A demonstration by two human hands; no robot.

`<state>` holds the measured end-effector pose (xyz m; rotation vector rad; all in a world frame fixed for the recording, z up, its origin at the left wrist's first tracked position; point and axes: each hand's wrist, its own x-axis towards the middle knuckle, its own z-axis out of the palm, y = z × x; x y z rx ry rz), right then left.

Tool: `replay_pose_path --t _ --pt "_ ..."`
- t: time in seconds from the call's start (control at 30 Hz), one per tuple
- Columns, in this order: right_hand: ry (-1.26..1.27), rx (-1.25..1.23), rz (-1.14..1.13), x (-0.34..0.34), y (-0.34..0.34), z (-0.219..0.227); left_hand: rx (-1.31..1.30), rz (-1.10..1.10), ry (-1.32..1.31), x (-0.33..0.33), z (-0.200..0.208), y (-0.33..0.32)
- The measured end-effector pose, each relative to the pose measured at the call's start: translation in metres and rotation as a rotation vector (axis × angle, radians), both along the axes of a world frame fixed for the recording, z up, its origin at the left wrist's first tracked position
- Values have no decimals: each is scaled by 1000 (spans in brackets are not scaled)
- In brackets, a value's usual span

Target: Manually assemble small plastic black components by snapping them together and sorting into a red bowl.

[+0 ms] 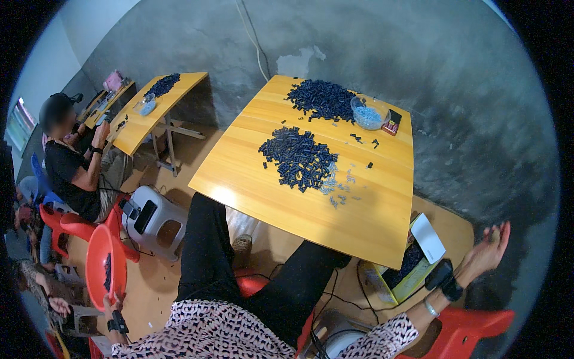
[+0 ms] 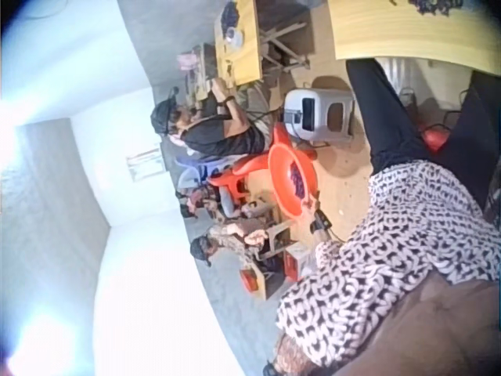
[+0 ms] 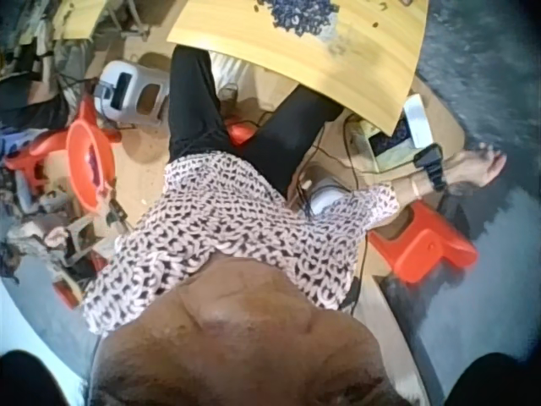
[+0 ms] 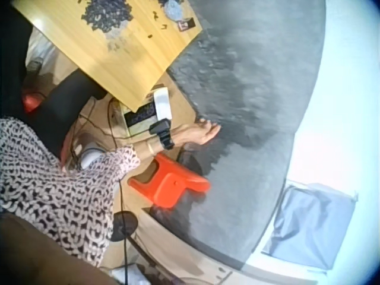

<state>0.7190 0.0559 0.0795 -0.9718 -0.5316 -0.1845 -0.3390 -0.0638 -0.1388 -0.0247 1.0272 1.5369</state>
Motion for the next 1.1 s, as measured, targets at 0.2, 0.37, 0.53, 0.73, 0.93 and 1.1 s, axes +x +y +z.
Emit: replay_pose_path --t 0.2,0.37,0.53,0.73,0.93,1.1 --pt "-171 -132 262 -52 61 100 -105 140 -271 60 10 108" --pt "-337 -586 429 -134 198 107 12 68 -85 93 112 185" --pt "-873 -908 424 -152 324 68 60 -139 176 151 196 319" --pt "-1233 -1119 334 -182 428 14 129 -462 246 245 251 457" --pt "-1280 -1147 306 -206 491 -17 154 -548 276 318 253 516" --pt "-1207 -1196 353 -196 527 -22 174 -621 293 378 240 548"
